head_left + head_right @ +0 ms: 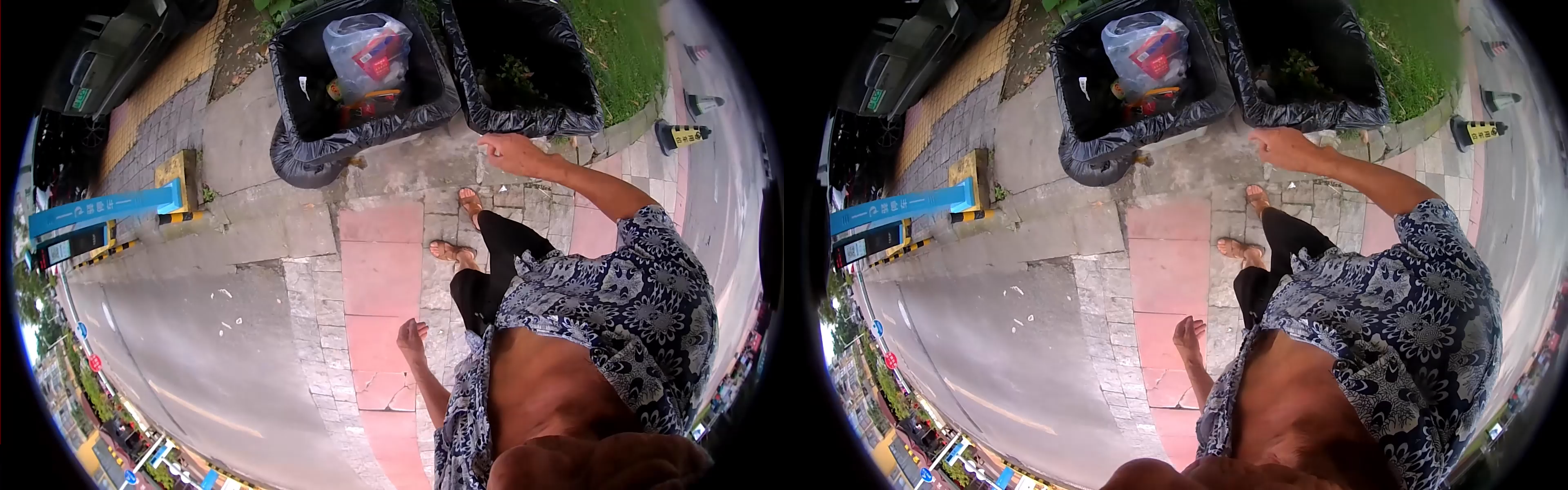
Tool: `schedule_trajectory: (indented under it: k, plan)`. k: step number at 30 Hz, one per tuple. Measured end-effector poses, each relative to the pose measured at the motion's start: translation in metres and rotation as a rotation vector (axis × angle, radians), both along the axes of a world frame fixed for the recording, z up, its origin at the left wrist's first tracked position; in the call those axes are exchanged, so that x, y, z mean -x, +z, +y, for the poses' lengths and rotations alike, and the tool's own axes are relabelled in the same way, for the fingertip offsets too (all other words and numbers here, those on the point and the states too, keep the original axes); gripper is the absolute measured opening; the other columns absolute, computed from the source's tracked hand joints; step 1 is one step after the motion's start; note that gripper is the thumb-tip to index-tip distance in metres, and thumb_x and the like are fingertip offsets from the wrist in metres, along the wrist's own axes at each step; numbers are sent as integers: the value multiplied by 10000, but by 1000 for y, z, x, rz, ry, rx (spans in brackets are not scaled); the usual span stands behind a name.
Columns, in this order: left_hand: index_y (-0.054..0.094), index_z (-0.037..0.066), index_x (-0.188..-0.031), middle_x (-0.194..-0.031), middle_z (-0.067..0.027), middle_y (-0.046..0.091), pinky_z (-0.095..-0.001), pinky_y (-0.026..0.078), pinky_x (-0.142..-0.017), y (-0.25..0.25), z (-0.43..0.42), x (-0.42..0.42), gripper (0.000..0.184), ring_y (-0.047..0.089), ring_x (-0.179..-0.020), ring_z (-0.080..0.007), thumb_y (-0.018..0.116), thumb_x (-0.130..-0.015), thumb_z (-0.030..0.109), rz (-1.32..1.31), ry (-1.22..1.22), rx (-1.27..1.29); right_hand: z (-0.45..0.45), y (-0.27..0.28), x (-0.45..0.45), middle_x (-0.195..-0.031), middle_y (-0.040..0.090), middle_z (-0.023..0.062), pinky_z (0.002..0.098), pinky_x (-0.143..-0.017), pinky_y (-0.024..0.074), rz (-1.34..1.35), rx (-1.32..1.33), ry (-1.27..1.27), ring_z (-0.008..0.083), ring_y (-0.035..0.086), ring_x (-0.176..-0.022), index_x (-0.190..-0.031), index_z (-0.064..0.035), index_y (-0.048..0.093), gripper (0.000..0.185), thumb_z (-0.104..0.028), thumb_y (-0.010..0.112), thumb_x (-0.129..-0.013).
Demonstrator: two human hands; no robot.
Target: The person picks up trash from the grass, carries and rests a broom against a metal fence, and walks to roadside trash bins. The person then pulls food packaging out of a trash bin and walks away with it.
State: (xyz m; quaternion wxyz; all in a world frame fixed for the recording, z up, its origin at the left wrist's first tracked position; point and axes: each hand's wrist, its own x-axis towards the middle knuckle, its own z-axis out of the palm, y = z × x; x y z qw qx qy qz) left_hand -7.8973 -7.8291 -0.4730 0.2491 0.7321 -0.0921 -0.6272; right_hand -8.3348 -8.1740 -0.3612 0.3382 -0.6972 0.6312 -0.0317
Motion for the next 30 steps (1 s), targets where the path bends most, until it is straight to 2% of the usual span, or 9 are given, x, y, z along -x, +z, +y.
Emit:
schedule_trajectory:
  k: [5, 7, 13, 21, 25, 27, 28, 29, 30]
  plan:
    - [645, -41, -1161, -943, -173, 743, -335, 586, -649, -39, 86, -8, 329, 738, -763, -253, 583, -989, 234, 61, 80, -192, 92, -35, -26, -993, 699, 211, 507, -831, 511, 109, -502, 198, 411, 666, -977, -1198, -40, 644, 388, -183, 615, -839]
    - [640, -41, -1141, -944, -176, 744, -347, 590, -629, -29, 126, -5, 312, 738, -746, -260, 590, -976, 219, 86, 139, -288, 123, -40, -33, -982, 724, 145, 453, -812, 537, 90, -522, 268, 340, 697, -936, -1294, -15, 617, 460, -179, 639, -865]
    - [657, -44, -1060, -935, -190, 746, -376, 620, -642, -15, 208, 6, 251, 746, -743, -275, 596, -959, 177, 138, 309, -466, 111, -35, -66, -1006, 726, 190, 483, -845, 521, 173, -619, 362, 394, 682, -982, -1215, -27, 658, 431, -188, 638, -815]
    - [668, -37, -1094, -898, -159, 741, -330, 586, -620, -50, 153, 54, 283, 736, -737, -238, 594, -981, 211, 161, 361, -271, 51, -138, -88, -975, 736, 203, 458, -862, 533, 258, -493, 433, 387, 687, -995, -1107, -31, 710, 377, -211, 685, -776]
    - [673, -42, -1054, -812, -163, 726, -341, 558, -655, -133, 70, 73, 289, 714, -716, -215, 551, -1018, 218, 56, 44, 143, 14, -218, -113, -894, 744, 157, 426, -754, 562, 450, -731, 291, 283, 739, -729, -1045, 5, 717, 317, -208, 702, -810]
    - [667, -18, -1043, -834, -233, 695, -409, 534, -709, -156, 50, 74, 245, 694, -772, -371, 554, -995, 194, 10, -32, 114, 33, -265, -115, -791, 722, 146, 405, -672, 569, 498, -720, 317, 228, 707, -581, -1024, 16, 715, 280, -186, 685, -832]
    - [666, -4, -1117, -847, -221, 704, -392, 541, -700, -174, 24, 75, 260, 698, -755, -309, 571, -1008, 212, -106, -82, 286, 23, -292, -109, -751, 712, 143, 396, -633, 574, 572, -755, 334, 223, 703, -574, -990, 21, 718, 258, -184, 679, -838]
    - [663, -3, -1142, -899, -258, 691, -411, 530, -716, -205, 14, 89, 252, 686, -805, -383, 578, -996, 184, -180, -120, 334, 9, -311, -119, -711, 702, 140, 387, -594, 579, 645, -784, 352, 218, 699, -566, -957, 25, 722, 241, -182, 673, -844]
    - [660, -8, -1147, -928, -259, 693, -412, 530, -726, -208, -9, 93, 249, 685, -824, -392, 579, -998, 174, -142, -129, 319, -2, -338, -111, -688, 695, 135, 377, -553, 579, 662, -783, 273, 215, 697, -561, -920, 26, 723, 226, -182, 672, -848]
